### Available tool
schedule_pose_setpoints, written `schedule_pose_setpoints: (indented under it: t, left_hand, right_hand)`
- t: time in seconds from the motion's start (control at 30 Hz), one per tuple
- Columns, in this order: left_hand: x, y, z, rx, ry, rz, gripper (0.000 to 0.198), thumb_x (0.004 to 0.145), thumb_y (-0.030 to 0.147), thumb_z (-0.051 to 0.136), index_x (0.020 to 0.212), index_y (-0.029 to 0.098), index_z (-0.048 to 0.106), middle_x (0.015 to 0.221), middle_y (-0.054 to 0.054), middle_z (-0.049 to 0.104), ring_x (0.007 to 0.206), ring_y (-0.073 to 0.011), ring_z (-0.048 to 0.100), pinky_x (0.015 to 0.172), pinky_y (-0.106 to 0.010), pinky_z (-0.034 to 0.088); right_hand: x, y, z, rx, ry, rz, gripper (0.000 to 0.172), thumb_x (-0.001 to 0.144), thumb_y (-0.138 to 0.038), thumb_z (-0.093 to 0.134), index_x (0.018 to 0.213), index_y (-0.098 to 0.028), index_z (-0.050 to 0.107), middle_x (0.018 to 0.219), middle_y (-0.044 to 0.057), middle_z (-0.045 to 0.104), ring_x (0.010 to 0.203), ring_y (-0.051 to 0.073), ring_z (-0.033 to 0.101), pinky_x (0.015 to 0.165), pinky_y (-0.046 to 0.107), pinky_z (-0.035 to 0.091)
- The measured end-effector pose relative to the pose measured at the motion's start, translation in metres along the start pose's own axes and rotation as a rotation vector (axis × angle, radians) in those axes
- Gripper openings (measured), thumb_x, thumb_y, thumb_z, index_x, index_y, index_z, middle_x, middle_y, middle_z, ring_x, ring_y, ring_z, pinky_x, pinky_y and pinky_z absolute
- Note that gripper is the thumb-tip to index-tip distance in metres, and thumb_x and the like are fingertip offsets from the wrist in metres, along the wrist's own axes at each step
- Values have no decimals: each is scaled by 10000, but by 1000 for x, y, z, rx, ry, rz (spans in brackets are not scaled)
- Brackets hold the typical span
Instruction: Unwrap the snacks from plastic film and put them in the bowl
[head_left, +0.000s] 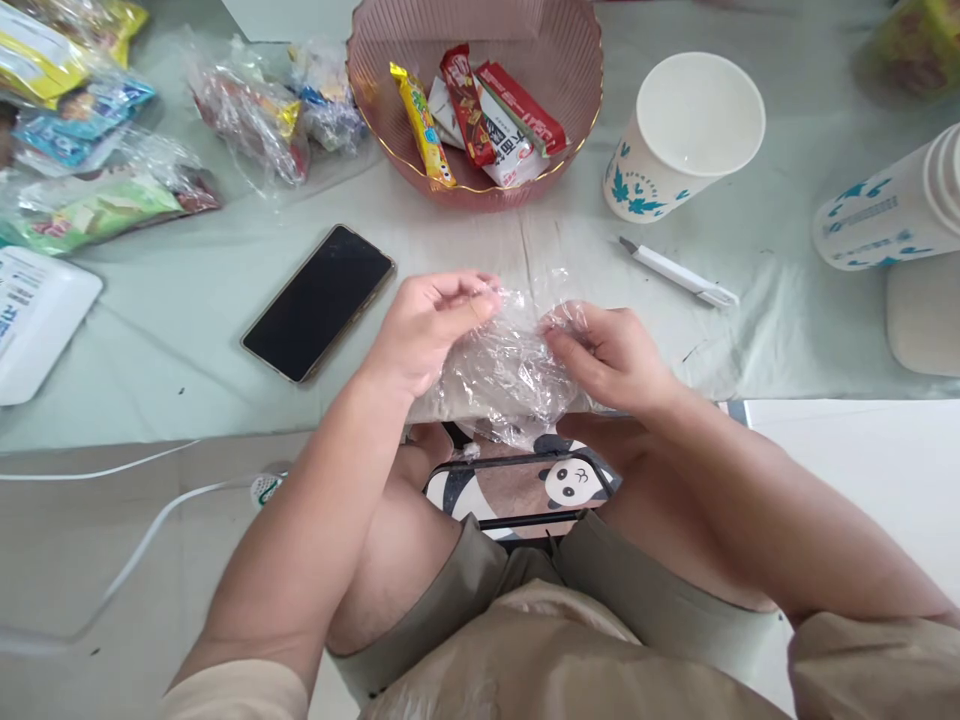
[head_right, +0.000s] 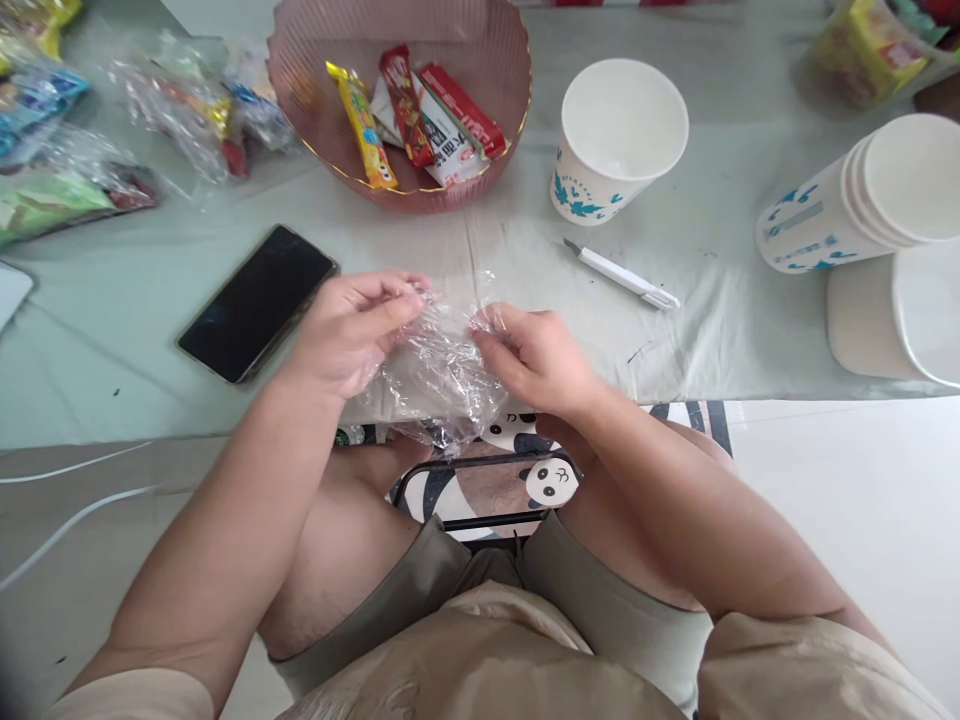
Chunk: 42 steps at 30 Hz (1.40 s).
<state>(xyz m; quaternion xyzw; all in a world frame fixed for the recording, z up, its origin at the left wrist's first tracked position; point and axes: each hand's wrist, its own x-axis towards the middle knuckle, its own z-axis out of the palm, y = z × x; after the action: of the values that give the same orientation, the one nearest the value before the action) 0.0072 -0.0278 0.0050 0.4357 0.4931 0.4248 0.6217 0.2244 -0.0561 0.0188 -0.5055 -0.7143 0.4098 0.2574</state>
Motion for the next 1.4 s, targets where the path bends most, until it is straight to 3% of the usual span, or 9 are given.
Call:
schedule_pose_setpoints:
  t: [0.13, 0.33, 0.53, 0.7, 0.83, 0.93, 1.07, 1.2, 1.4]
  left_hand:
    - [3, 6, -2, -143, 141, 0, 194, 718, 361, 798, 698, 198, 696, 872, -39, 721, 873, -161, 682, 696, -251, 544]
    - [-2, 6, -2, 158, -101, -23, 224, 679, 356, 858, 683, 162, 746, 987, -68, 742, 860, -156, 665, 801, -298, 536]
    - [4, 7, -11, -188, 92, 48, 242, 719, 352, 838, 809, 215, 660, 993, -42, 720, 1084, -200, 703, 871, -296, 576]
    - [0, 9, -11, -96, -270, -153, 705, 559, 239, 934, 1199, 238, 639, 1037, -57, 762, 881, -209, 753, 734, -295, 609]
    - [-1, 6, -7, -46, -190, -156, 499, 620, 188, 867, 1081, 194, 675, 808, 0, 721, 683, -148, 706, 645, -270, 599]
    - [1, 6, -6, -105, -47, -58, 395, 643, 201, 855, 981, 201, 653, 852, -3, 714, 778, -169, 738, 723, -299, 629]
    - [0, 8, -7, -88, -124, -81, 381, 661, 234, 862, 949, 217, 613, 838, -6, 736, 728, -175, 748, 654, -283, 617]
    - [-4, 9, -10, 15, -277, -157, 382, 712, 264, 823, 1022, 257, 599, 611, 57, 663, 508, -162, 685, 467, -236, 520]
    - [-2, 13, -14, -88, -215, -8, 137, 711, 257, 771, 808, 213, 684, 651, 20, 667, 536, -126, 653, 520, -248, 534]
  right_hand:
    - [-1, 1, 1, -32, -7, -24, 181, 960, -318, 509, 868, -205, 616, 620, -20, 589, 565, 106, 484, 590, 272, 364]
    - [-2, 1, 1, -134, -62, -114, 223, 971, -324, 476, 813, -206, 581, 591, -21, 529, 528, 97, 441, 570, 268, 351]
    - [-1, 1, 0, -70, -34, -91, 181, 964, -280, 495, 879, -197, 631, 610, -24, 560, 546, 97, 454, 587, 271, 362]
    - [1, 2, -5, 111, -110, -36, 136, 920, -311, 598, 878, -189, 640, 701, 2, 620, 630, 117, 526, 623, 284, 395]
    - [3, 7, -6, 370, 97, 118, 442, 879, -512, 716, 1227, -276, 582, 815, 0, 636, 699, 149, 592, 618, 291, 438]
    - [6, 8, -7, 583, 122, 178, 545, 796, -659, 759, 1178, -312, 584, 895, 21, 682, 830, 198, 678, 681, 327, 511]
    - [8, 3, -7, 627, -33, 262, 417, 764, -605, 800, 915, -262, 617, 745, 0, 657, 682, 169, 659, 641, 333, 520]
    - [8, -2, -4, 715, 38, 307, 310, 792, -388, 781, 1032, -286, 614, 677, -47, 611, 554, 129, 590, 551, 295, 482]
    - [7, 1, -7, 810, 21, 300, 106, 787, -324, 682, 843, -240, 649, 668, 2, 607, 572, 152, 586, 547, 307, 464]
